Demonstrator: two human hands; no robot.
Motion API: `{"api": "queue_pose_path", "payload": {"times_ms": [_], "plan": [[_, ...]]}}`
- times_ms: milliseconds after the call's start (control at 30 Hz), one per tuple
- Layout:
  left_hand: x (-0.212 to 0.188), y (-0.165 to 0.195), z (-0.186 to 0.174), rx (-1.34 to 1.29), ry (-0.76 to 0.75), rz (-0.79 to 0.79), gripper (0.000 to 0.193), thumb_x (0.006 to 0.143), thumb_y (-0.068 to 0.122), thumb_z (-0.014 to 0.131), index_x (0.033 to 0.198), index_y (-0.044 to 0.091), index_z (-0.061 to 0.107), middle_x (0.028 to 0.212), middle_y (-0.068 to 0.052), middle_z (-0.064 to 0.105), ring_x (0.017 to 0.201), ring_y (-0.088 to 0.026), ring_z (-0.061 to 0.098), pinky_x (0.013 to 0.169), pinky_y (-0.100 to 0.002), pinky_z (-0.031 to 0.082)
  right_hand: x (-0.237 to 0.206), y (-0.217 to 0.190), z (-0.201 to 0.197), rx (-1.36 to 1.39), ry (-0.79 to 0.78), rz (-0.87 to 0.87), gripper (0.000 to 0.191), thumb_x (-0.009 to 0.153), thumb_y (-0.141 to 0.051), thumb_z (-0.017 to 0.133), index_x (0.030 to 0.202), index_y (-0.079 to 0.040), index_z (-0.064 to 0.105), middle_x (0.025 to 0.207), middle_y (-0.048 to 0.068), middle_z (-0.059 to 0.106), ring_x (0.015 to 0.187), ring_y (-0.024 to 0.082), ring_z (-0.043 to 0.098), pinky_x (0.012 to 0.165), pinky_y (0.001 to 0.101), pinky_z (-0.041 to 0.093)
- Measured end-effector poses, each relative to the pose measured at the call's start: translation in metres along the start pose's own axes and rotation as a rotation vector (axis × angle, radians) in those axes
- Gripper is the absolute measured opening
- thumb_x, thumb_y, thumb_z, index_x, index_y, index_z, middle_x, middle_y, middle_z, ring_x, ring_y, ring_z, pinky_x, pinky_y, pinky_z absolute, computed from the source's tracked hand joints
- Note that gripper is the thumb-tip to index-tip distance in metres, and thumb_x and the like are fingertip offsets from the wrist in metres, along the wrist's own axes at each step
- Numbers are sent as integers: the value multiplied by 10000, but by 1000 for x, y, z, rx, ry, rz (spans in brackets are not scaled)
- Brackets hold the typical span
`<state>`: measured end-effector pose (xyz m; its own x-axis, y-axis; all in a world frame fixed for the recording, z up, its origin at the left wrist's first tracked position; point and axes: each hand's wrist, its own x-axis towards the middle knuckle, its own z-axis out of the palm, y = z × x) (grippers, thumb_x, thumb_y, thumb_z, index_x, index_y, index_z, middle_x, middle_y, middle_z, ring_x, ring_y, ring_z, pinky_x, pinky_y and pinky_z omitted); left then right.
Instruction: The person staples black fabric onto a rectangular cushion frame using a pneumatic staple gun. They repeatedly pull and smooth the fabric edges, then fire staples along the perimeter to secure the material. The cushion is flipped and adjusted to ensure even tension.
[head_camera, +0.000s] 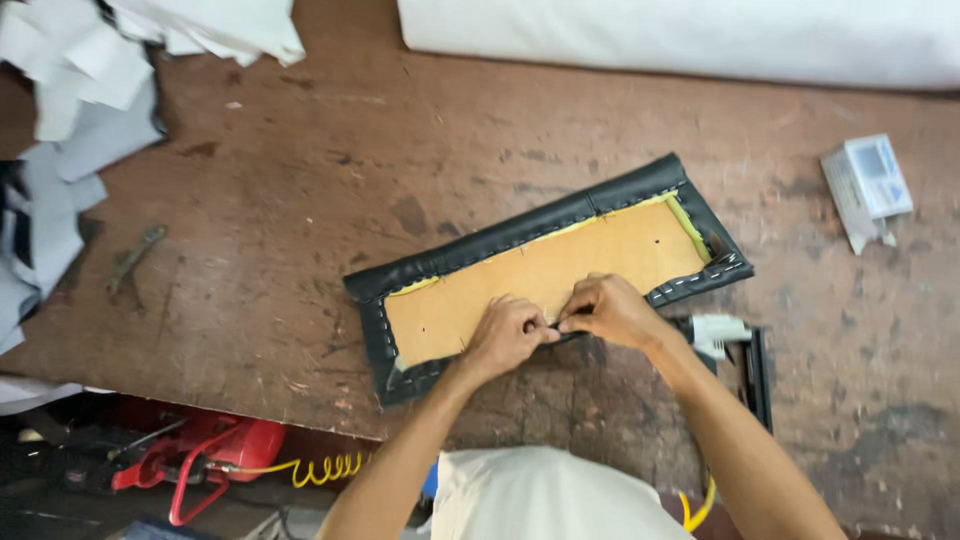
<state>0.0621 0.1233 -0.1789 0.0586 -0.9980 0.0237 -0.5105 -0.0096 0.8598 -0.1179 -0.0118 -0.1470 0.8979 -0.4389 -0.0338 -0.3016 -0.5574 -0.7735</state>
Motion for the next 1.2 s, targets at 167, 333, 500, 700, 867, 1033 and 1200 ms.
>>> {"api": "queue_pose_path", "payload": {"times_ms": [167,333,500,700,867,1033,1200], "plan": [[-32,-16,55,180,55,31,239,735,235,856,746,91,665,813,-61,688,892,-294,617,850,-447,414,-46,12,40,-107,157,-46,167,661,-207,831,777,-99,778,793,61,734,826,290,675,750,425,508],[-37,-6,74,356,211,-37,308,746,220,862,899,104,620,923,-52,616,977,-308,566,888,-454,389,-80,8,58,-234,462,28,200,732,-211,815,882,-91,758,938,95,703,931,326,647,804,462,490],[-28,7,66,410,225,-192,350,624,291,911,781,153,631,901,-29,594,1002,-288,525,858,-481,345,-154,26,58,-441,905,663,468,819,-257,904,1166,-34,681,1080,117,646,1030,281,610,887,444,486],[-22,9,62,398,164,-272,273,657,261,904,771,187,666,931,-1,625,1043,-261,540,869,-456,355,-195,89,58,-260,825,1105,947,697,-274,983,1441,28,482,1265,278,489,1106,435,567,963,483,482],[-21,8,61,358,133,-280,281,630,251,912,766,178,678,932,-10,628,1047,-267,542,876,-461,354,-196,107,70,-196,869,1067,866,681,-114,905,1438,-10,497,1337,306,441,1104,441,601,974,460,503],[-18,10,56,364,138,-242,253,658,238,904,779,184,688,944,-9,642,1051,-264,554,872,-461,361,-202,92,54,-404,731,1109,830,645,-122,913,1380,24,556,1127,399,530,1000,510,598,906,471,515],[-18,11,52,322,118,-262,255,648,240,903,773,177,690,949,-17,639,1049,-261,549,880,-455,358,-235,29,42,196,725,1275,329,822,-7,646,1149,29,660,823,178,700,646,308,684,592,469,583]]}}
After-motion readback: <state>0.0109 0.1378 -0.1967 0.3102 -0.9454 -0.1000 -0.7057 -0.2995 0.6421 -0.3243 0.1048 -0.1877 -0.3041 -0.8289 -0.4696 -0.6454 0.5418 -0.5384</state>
